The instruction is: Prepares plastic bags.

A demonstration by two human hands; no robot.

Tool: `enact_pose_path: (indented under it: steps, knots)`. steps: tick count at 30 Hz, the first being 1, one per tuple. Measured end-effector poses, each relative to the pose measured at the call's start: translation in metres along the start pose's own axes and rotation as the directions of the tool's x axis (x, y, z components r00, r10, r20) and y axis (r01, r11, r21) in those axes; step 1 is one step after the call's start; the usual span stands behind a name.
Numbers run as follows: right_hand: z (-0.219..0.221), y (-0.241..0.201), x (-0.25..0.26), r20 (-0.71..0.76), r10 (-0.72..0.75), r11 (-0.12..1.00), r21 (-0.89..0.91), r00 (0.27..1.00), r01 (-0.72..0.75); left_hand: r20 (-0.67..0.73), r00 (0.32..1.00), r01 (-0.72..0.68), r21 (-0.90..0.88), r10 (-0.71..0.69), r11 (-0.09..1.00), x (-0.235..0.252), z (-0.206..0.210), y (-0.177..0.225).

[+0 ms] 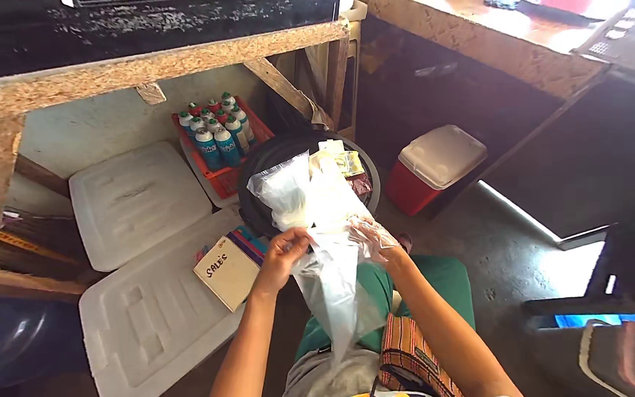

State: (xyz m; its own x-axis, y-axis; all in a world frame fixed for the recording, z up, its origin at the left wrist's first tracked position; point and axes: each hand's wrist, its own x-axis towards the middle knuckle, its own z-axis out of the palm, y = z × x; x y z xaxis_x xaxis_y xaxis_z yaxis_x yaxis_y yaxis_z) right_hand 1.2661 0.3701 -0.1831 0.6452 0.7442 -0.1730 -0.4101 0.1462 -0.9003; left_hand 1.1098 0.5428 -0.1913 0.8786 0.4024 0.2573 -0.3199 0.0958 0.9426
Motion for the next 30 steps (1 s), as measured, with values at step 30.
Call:
enact_pose_path:
  steps: [30]
  knots:
    - [0.045,0.0,0.111,-0.027,0.073,0.97,-0.231,0.997,-0.077,-0.515,0.776,0.249,-0.281,-0.364,0.927,0.043,-0.047,-0.059]
